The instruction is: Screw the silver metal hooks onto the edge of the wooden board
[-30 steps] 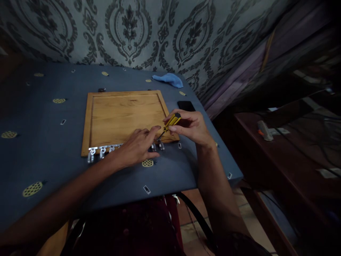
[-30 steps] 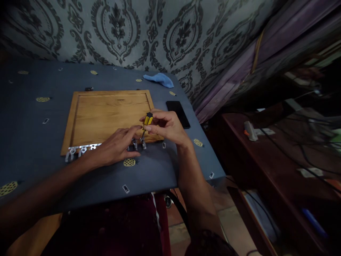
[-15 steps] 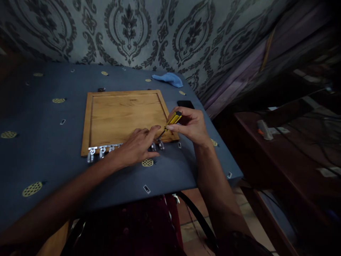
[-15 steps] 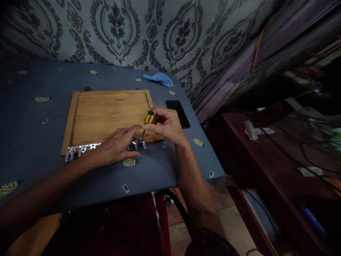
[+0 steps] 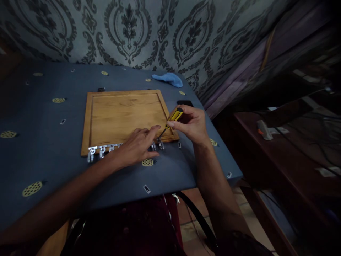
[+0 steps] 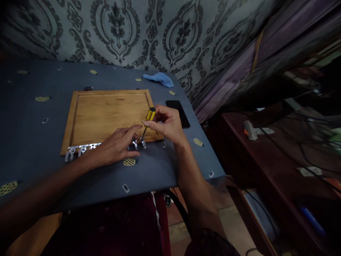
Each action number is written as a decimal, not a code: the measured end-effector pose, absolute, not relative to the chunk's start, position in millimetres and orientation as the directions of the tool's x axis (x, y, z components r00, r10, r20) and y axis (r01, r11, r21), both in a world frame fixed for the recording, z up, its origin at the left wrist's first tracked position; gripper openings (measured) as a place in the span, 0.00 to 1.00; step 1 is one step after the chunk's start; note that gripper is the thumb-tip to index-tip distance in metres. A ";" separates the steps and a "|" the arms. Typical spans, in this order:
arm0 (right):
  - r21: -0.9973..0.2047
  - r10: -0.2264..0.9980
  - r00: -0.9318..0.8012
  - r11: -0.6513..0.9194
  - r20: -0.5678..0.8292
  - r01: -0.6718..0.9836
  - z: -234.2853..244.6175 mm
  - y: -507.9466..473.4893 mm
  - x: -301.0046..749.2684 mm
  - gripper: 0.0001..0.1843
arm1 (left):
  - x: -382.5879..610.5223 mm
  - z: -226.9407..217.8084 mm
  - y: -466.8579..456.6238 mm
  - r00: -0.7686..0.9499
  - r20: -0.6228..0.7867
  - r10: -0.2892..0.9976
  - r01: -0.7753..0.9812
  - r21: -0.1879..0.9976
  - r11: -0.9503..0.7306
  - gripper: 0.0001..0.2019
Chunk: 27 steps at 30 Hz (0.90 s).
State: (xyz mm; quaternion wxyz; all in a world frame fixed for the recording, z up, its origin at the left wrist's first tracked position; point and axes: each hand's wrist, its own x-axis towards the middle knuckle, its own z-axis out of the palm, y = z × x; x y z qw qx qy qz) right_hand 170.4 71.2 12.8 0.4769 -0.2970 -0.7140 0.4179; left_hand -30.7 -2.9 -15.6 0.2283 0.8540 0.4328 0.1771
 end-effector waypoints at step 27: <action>-0.855 0.758 -0.470 0.518 0.452 0.013 13.9 68.9 169.5 0.20 | -30.3 -16.0 -3.0 0.560 0.119 0.820 0.665 0.526 -0.530 0.39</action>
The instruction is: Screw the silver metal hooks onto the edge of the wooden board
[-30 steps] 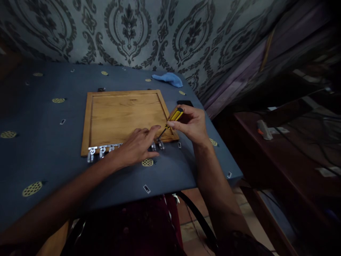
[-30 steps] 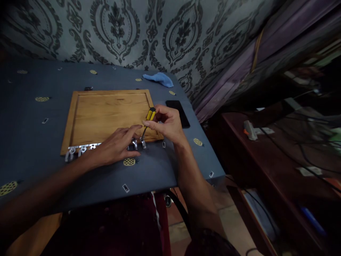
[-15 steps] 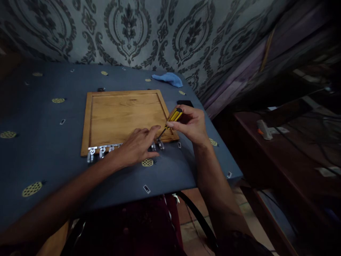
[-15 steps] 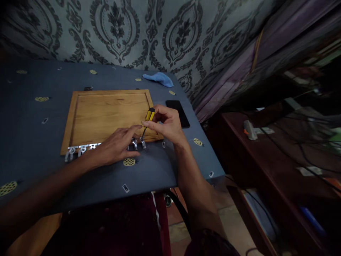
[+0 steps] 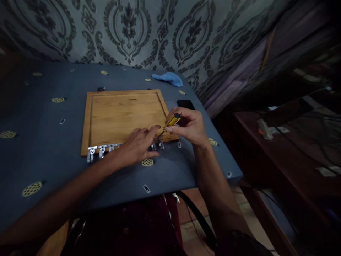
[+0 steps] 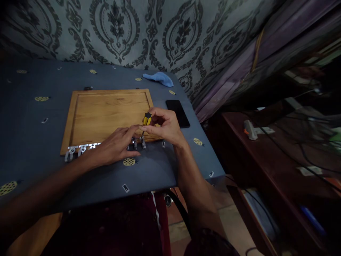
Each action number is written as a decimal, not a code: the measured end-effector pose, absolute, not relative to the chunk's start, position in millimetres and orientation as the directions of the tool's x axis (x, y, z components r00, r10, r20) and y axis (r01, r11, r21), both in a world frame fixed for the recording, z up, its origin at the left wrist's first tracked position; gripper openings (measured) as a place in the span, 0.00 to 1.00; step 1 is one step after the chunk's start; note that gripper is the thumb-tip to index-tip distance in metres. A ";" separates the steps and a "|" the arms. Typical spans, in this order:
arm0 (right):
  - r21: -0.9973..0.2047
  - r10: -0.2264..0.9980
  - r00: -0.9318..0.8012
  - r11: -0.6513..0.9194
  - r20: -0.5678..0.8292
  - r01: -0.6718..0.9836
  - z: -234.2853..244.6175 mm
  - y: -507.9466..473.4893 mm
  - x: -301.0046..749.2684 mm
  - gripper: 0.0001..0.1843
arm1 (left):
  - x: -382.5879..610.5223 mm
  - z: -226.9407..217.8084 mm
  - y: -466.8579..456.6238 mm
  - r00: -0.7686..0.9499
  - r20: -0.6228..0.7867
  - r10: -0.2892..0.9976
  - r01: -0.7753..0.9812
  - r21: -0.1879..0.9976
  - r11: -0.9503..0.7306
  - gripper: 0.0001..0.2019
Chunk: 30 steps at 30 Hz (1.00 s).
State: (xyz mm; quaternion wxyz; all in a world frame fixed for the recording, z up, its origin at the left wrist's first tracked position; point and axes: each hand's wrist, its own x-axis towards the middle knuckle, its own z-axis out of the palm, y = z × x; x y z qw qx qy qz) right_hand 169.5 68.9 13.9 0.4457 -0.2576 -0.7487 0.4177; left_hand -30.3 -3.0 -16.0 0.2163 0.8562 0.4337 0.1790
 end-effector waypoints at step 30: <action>-0.808 0.749 -0.429 0.584 0.505 0.069 10.7 70.5 168.3 0.16 | -29.6 -12.4 -2.7 0.563 0.080 0.822 0.680 0.520 -0.516 0.40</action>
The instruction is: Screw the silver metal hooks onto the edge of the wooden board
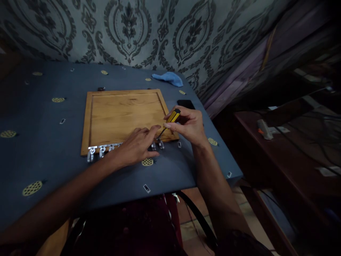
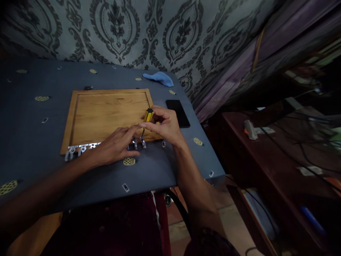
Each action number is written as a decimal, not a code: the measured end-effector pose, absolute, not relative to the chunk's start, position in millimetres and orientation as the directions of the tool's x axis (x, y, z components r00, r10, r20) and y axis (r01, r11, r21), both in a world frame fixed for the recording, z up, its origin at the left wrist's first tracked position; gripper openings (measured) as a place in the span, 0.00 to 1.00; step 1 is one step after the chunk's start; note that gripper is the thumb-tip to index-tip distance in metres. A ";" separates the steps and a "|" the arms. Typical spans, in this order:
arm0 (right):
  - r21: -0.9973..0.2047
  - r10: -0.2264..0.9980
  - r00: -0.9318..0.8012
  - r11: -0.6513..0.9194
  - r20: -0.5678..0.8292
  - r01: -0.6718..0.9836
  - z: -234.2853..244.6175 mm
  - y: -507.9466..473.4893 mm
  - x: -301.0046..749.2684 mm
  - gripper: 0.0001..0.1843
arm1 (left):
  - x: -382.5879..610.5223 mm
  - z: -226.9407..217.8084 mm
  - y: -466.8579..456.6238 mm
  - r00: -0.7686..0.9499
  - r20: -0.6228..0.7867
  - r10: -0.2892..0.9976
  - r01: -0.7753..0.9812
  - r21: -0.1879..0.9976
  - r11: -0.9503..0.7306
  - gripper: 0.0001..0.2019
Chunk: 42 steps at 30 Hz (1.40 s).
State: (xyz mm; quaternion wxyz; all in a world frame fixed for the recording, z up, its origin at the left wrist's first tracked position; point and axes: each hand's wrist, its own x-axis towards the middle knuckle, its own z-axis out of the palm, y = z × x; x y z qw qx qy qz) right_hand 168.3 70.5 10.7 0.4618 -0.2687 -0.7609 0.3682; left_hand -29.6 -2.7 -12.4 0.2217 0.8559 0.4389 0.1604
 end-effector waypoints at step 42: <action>-0.855 0.831 -0.301 0.512 0.467 0.087 11.8 64.4 163.7 0.17 | -38.3 -7.2 -17.0 0.481 0.122 0.868 0.765 0.425 -0.484 0.40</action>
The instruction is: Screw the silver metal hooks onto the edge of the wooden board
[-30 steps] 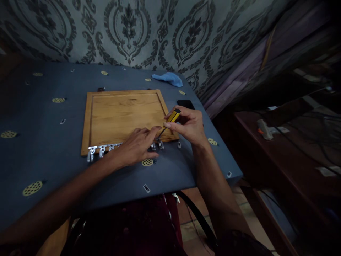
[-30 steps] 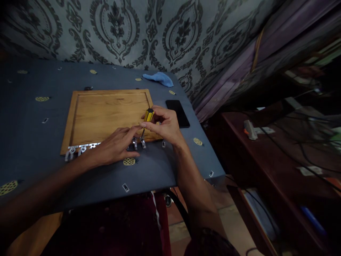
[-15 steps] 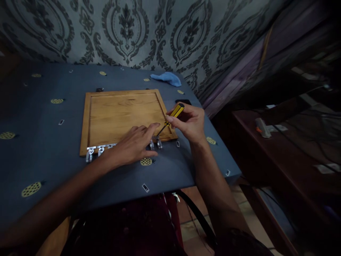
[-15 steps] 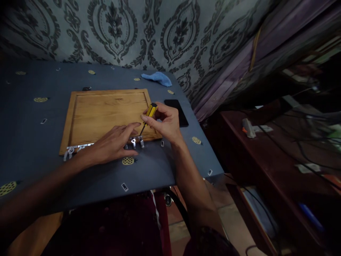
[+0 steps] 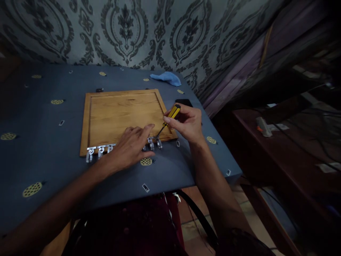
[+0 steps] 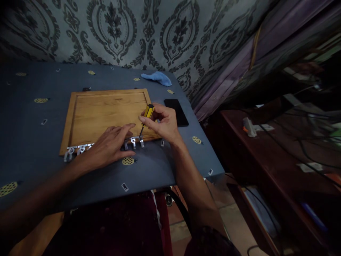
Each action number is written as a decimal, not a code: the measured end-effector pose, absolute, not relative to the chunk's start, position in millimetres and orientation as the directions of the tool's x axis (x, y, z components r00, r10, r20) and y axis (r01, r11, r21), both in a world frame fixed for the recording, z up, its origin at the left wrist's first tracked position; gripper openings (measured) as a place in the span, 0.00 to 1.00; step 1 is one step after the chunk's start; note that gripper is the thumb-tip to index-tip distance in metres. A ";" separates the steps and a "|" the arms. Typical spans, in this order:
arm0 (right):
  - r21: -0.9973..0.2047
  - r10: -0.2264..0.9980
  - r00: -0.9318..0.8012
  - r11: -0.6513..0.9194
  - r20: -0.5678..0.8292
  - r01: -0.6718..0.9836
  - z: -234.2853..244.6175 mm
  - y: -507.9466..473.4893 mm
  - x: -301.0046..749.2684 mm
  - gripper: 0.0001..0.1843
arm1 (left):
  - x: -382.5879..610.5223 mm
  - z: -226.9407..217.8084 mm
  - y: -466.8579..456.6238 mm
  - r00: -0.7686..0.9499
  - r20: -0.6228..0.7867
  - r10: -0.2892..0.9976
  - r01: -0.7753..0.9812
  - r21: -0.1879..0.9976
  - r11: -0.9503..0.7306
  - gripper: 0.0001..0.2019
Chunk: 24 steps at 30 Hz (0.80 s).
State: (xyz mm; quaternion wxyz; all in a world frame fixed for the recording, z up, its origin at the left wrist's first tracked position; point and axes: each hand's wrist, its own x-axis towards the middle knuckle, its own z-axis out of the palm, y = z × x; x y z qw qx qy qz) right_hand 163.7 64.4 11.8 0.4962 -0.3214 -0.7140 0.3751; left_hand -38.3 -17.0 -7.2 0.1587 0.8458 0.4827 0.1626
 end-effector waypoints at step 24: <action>-0.805 0.796 -0.313 0.578 0.518 0.137 10.7 66.2 165.7 0.14 | -37.5 -18.3 -23.0 0.458 0.134 0.879 0.790 0.391 -0.472 0.36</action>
